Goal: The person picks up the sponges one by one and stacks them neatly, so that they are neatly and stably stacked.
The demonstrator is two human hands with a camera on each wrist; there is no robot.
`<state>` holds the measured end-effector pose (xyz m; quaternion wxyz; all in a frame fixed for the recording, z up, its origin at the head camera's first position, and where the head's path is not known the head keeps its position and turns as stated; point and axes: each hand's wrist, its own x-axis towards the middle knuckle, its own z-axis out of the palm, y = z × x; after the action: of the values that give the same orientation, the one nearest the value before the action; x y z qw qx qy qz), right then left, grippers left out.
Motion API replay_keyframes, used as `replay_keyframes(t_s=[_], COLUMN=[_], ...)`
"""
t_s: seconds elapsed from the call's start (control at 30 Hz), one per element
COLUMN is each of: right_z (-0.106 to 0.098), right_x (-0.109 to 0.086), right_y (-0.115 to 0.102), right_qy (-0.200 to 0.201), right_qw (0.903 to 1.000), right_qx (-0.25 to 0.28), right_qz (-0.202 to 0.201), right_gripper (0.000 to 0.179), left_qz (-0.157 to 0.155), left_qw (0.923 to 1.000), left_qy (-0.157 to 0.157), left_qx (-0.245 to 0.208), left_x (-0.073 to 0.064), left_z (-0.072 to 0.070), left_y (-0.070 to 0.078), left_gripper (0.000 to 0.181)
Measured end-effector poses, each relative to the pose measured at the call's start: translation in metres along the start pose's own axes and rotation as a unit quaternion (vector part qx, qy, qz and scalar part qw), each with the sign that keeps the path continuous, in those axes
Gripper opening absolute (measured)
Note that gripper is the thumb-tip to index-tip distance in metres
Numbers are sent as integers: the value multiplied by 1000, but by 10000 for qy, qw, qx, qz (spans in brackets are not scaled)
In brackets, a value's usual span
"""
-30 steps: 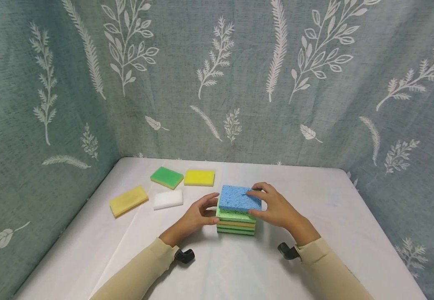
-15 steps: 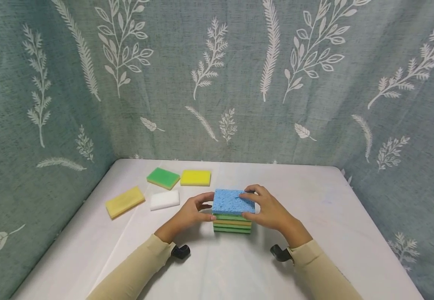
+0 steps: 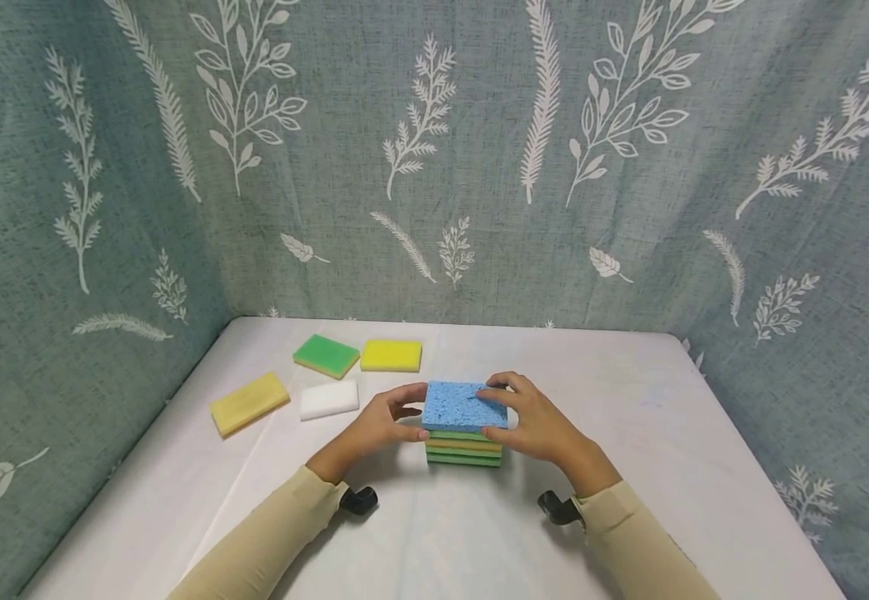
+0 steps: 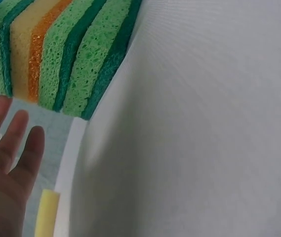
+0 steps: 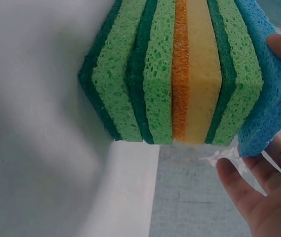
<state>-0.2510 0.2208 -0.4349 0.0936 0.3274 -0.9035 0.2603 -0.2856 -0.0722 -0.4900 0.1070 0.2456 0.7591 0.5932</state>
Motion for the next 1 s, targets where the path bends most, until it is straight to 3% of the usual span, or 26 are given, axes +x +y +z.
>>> replay_keyframes(t_s=[0.27, 1.0], right_z=[2, 5], right_x=[0, -2], right_y=[2, 2], right_qy=[18, -79], right_qw=[10000, 9996], right_qx=[34, 281], right_qz=[-66, 20], right_gripper=[51, 53], left_qz=[178, 69], left_qw=[9998, 10000], left_qy=[-34, -34], left_qx=[-42, -59], left_x=[-2, -1], left_z=[0, 0], left_y=[1, -2], left_gripper=[79, 75])
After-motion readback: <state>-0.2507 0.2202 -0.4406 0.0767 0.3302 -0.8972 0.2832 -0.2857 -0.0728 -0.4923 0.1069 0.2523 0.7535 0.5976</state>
